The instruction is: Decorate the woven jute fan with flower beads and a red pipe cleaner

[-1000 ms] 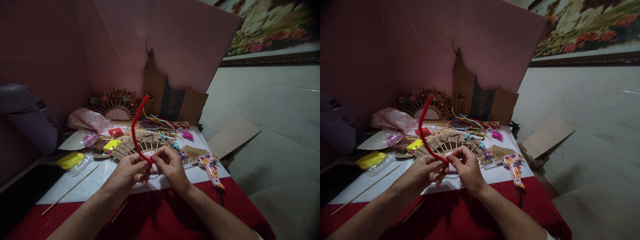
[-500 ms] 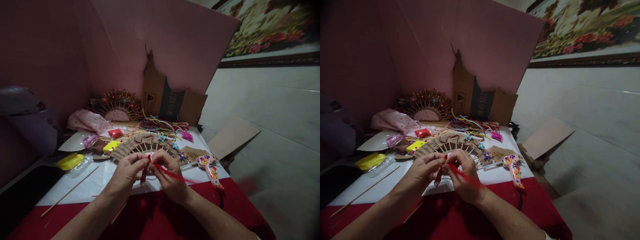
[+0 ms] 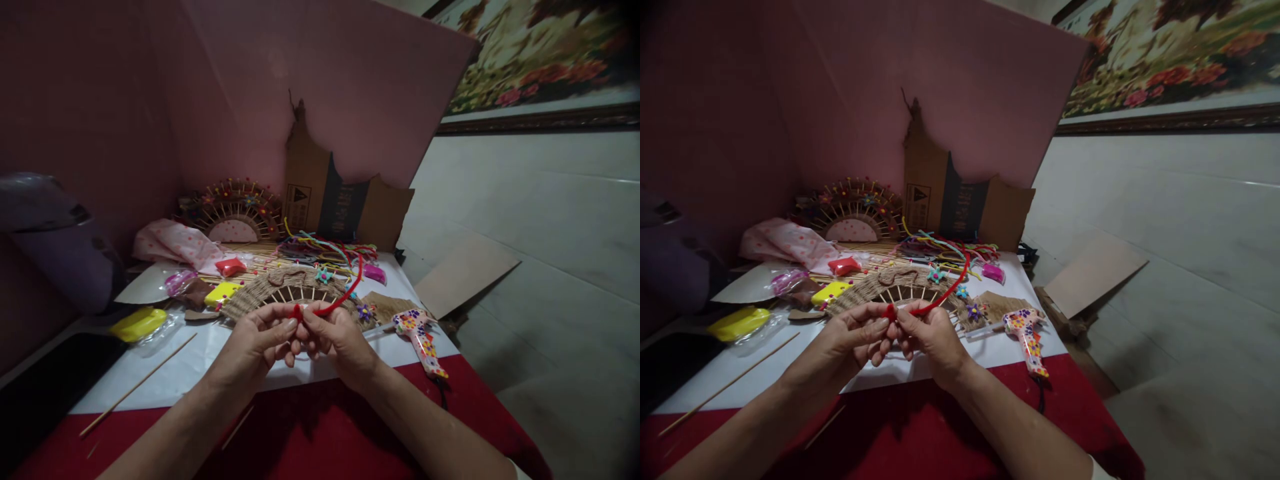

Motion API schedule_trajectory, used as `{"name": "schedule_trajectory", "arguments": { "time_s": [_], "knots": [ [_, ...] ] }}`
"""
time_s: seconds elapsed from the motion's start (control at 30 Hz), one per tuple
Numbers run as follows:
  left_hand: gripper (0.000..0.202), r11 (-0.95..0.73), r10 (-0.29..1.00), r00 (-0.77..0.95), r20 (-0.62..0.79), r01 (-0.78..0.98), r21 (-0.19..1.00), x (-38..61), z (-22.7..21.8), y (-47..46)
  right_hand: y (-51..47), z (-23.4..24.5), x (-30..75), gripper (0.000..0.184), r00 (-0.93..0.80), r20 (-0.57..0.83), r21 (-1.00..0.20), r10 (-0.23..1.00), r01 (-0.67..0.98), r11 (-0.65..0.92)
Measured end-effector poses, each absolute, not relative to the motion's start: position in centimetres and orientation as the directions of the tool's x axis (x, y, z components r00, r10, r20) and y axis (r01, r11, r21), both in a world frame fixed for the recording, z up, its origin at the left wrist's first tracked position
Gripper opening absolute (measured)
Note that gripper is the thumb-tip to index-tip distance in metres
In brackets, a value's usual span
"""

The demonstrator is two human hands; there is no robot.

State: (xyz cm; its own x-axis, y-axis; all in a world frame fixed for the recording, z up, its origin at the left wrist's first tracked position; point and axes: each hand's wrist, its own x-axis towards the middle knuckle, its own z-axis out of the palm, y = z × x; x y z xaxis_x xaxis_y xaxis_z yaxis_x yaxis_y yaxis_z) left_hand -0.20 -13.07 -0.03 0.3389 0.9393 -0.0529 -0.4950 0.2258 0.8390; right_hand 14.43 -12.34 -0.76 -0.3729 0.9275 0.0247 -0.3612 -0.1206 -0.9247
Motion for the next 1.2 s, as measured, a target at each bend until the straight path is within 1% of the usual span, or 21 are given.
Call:
{"name": "schedule_trajectory", "arguments": {
  "time_s": [0.13,0.23,0.3,0.43,0.5,0.63,0.7,0.77,0.83,0.93,1.03,1.1,1.2],
  "knots": [
    [0.027,0.231,0.928,0.369,-0.042,-0.484,0.844,-0.4,-0.2,-13.0,-12.2,-0.9,14.8,0.029,-0.453,0.004,-0.918,0.891,-0.354,-0.177],
    [0.028,0.222,0.926,0.377,-0.032,-0.473,0.853,-0.5,-0.3,-13.0,-12.2,-0.9,14.8,0.034,-0.470,-0.003,-0.956,0.883,-0.259,-0.141],
    [0.027,0.214,0.929,0.367,-0.037,-0.455,0.864,-0.5,-0.5,-12.9,-12.3,-0.8,14.8,0.037,-0.430,0.003,-0.977,0.903,-0.195,-0.089],
    [0.029,0.165,0.941,0.338,-0.032,-0.374,0.912,-0.5,-0.7,-12.9,-12.7,-0.2,14.6,0.033,-0.219,0.048,-0.993,0.975,-0.119,0.023],
    [0.031,0.125,0.948,0.318,-0.014,-0.332,0.935,-0.3,-0.7,-13.0,-12.7,-0.1,14.5,0.032,-0.158,0.041,-0.994,0.987,-0.111,0.024],
    [0.036,0.072,0.954,0.298,0.013,-0.274,0.959,0.0,-0.2,-13.3,-12.6,-0.3,14.4,0.033,-0.147,-0.044,-0.986,0.988,-0.150,-0.066],
    [0.038,0.056,0.957,0.290,0.022,-0.258,0.965,0.1,0.1,-13.5,-12.5,-0.4,14.4,0.033,-0.145,-0.060,-0.981,0.988,-0.173,-0.085],
    [0.039,0.042,0.960,0.278,0.028,-0.244,0.969,0.1,0.2,-13.6,-12.6,-0.5,14.3,0.034,-0.124,-0.028,-0.981,0.992,-0.187,-0.051],
    [0.039,0.028,0.961,0.272,0.037,-0.231,0.973,0.1,0.3,-13.7,-12.8,-0.4,14.2,0.030,-0.113,0.039,-0.981,0.993,-0.193,0.017],
    [0.037,0.001,0.961,0.269,0.059,-0.218,0.976,0.1,0.4,-13.9,-13.2,-0.1,14.2,0.019,-0.158,0.153,-0.976,0.976,-0.176,0.125],
    [0.036,-0.037,0.963,0.252,0.091,-0.211,0.977,0.1,0.4,-14.0,-13.4,0.0,14.2,0.016,-0.203,0.215,-0.973,0.955,-0.129,0.191],
    [0.035,-0.072,0.963,0.244,0.117,-0.187,0.980,0.1,0.3,-14.1,-13.4,0.0,14.3,0.016,-0.225,0.205,-0.975,0.953,-0.132,0.178],
    [0.033,-0.139,0.959,0.237,0.156,-0.089,0.986,-0.1,0.2,-14.3,-13.3,0.0,14.5,0.020,-0.282,0.134,-0.980,0.950,-0.179,0.085]
  ]
}}
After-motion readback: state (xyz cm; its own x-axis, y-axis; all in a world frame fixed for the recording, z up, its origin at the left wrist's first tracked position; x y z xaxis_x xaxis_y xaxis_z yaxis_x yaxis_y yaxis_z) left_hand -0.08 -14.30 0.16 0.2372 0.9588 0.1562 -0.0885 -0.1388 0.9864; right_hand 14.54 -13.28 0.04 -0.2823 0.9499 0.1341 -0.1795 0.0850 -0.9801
